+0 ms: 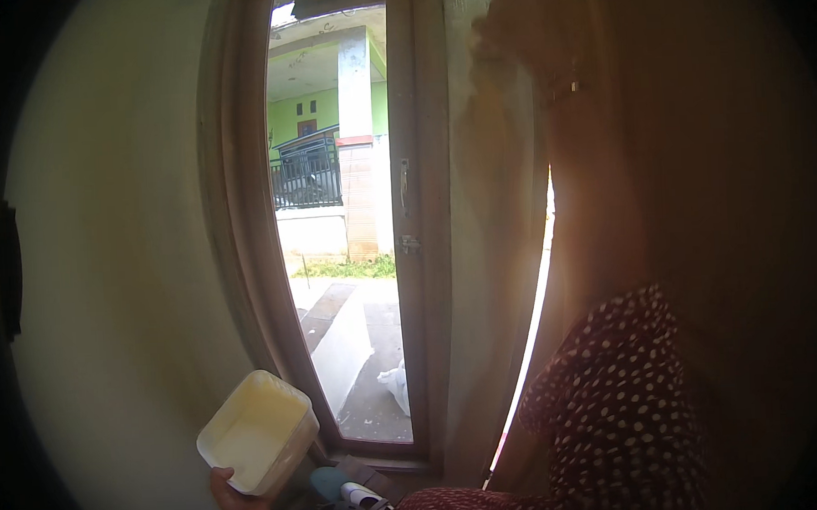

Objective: The person dips a paint brush into a container of paint and applies the paint onto the doorframe.

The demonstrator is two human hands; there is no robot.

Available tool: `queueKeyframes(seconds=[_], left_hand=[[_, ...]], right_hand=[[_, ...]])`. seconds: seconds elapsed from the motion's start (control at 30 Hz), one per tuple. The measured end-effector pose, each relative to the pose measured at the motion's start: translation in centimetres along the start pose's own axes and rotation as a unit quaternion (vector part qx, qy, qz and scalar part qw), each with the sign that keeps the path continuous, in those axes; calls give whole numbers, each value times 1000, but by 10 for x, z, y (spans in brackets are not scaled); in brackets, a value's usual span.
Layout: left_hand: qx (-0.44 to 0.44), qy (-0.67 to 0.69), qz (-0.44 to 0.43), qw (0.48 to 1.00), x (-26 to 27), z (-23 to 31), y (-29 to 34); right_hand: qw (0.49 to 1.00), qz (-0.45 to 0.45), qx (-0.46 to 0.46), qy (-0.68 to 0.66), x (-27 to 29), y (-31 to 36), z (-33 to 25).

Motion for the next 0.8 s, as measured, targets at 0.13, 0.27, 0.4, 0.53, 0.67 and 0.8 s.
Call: queueKeyframes(seconds=[0.13,0.27,0.4,0.53,0.67,0.8], left_hand=[[16,-2,12,1000,14,16,36],[20,-35,-6,999,45,39,71],[33,-30,-2,999,52,45,94],[68,-18,66,995,81,29,92],[65,-33,86,994,71,23,85],[64,-39,82,994,63,11,70]], right_hand=[[948,-42,-202,-242,12,89,-36],[874,-210,-325,-295,47,123,-87],[913,-262,-233,-211,4,84,-44],[954,-241,-176,-9,67,-6,-36],[938,74,-289,-177,74,-65,23],[935,256,-177,-171,50,-87,34]])
Point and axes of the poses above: each hand's wrist, its own y-axis away from the middle knuckle, its own x-axis out of the back of the hand, z = x × y, the point moved 7 cm from there along -y, towards the middle knuckle, and after that the axes turned 1 degree about -x, right-handed, at the moved point
